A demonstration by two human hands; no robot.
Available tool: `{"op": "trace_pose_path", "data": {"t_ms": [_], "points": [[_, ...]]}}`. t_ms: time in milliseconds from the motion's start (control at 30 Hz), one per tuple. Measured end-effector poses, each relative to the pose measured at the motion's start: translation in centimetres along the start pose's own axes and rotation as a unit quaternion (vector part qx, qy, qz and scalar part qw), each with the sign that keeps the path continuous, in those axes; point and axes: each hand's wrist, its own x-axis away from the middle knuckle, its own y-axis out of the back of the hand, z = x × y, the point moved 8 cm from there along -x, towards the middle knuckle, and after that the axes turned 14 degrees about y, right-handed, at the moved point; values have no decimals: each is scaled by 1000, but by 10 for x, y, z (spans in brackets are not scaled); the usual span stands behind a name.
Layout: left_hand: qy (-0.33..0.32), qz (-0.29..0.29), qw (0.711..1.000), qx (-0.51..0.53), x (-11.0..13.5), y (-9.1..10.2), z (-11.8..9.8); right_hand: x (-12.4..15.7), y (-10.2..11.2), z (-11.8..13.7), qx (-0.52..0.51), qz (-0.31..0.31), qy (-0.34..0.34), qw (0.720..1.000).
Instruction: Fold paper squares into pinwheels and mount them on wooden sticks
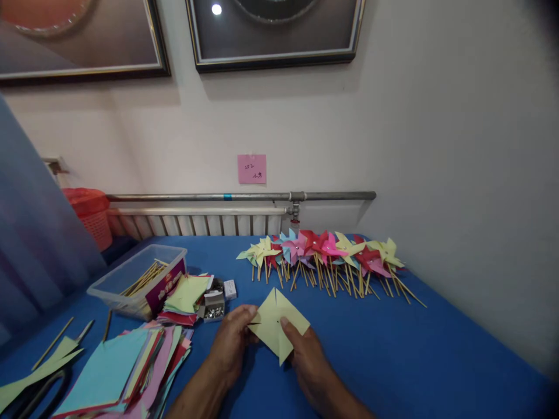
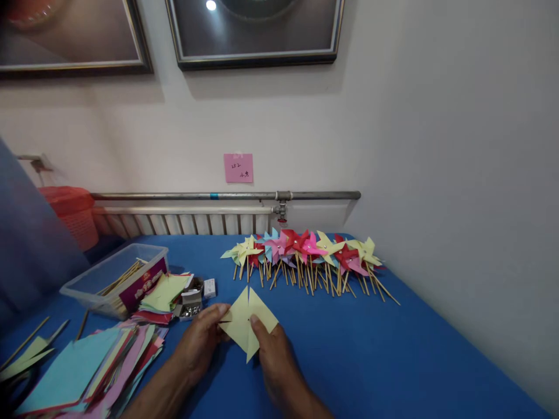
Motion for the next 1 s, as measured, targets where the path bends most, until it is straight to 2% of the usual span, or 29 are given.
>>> {"op": "trace_pose_path", "data": {"t_ms": [100,267,500,600,733,833,900,1000], "points": [[-4,22,997,-68,-1,4,-14,4,-7,2,4,42,-20,999],[-38,-7,989,-146,2,3,-30,9,-15,2,1,76,-45,996],[-109,-66,975,-185,3,5,-38,6,-12,-7,-11,65,-71,995],[-135,-78,969,-191,4,6,-40,5,-8,-11,-1,41,-71,997],[-189,-122,944,-243,13,6,-45,5,-6,-11,1,33,-72,997],[-281,-135,887,-340,28,-5,-53,6,-6,-10,3,38,-76,996],[-363,-125,822,-421,42,-19,-55,6,-6,-9,8,38,-75,996],[-472,-122,703,-518,61,-37,-52,6,-7,-9,9,33,-72,997]]}}
